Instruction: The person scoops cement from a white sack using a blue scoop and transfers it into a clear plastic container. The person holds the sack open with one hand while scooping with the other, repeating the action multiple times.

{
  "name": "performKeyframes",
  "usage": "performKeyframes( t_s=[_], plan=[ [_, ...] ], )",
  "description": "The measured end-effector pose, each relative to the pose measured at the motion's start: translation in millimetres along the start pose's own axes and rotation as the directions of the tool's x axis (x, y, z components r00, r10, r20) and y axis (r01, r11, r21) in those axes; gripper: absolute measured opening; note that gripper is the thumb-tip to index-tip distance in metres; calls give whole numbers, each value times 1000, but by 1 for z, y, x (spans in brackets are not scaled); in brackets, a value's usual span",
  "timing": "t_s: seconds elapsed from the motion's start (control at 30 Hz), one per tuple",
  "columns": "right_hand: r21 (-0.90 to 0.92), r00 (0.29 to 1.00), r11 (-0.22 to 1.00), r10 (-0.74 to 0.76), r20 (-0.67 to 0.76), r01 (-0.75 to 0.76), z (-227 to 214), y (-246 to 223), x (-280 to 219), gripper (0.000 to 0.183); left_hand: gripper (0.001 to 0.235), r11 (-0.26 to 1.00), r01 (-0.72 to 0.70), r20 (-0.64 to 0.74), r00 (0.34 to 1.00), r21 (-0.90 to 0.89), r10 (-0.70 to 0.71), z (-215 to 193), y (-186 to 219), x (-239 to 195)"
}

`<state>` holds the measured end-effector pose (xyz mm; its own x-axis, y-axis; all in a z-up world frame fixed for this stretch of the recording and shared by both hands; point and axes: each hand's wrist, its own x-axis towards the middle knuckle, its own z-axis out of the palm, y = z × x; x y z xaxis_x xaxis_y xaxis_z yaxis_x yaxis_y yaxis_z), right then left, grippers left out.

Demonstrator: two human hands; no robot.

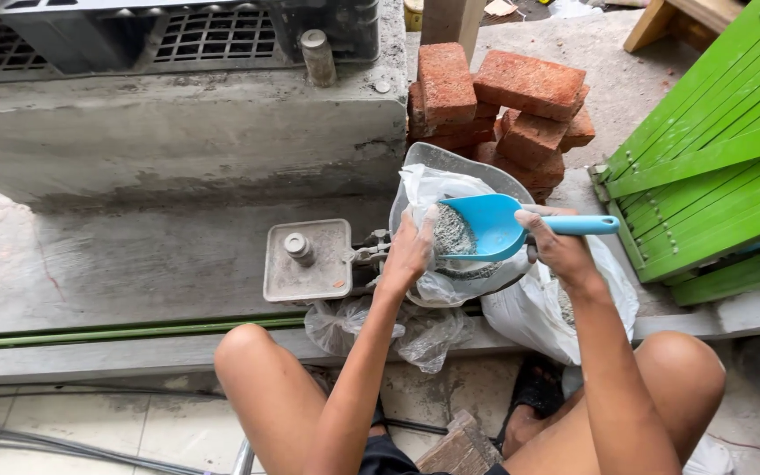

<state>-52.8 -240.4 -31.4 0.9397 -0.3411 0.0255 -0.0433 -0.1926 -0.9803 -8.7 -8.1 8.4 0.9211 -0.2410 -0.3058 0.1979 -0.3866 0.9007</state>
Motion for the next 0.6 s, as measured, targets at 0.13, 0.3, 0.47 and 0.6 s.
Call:
performKeyframes(
  t_s=[0.13,0.3,0.47,0.6],
  plan=[
    [2,1000,1000,1,13,-1,2,-12,-3,33,85,1000,2,10,1000,-25,-2,-5,2,-3],
    [41,1000,999,14,11,-14,-4,14,9,35,84,1000,-19,30,999,-13,20,0,-14,15],
    [38,1000,999,15,-20,-14,-9,33,19,35,80,999,-36,15,999,9,36,-10,-8,12],
    [62,999,998,22,-29,-20,-11,16,18,33,75,998,-63,-15,998,1,63,-15,0,8]
  ],
)
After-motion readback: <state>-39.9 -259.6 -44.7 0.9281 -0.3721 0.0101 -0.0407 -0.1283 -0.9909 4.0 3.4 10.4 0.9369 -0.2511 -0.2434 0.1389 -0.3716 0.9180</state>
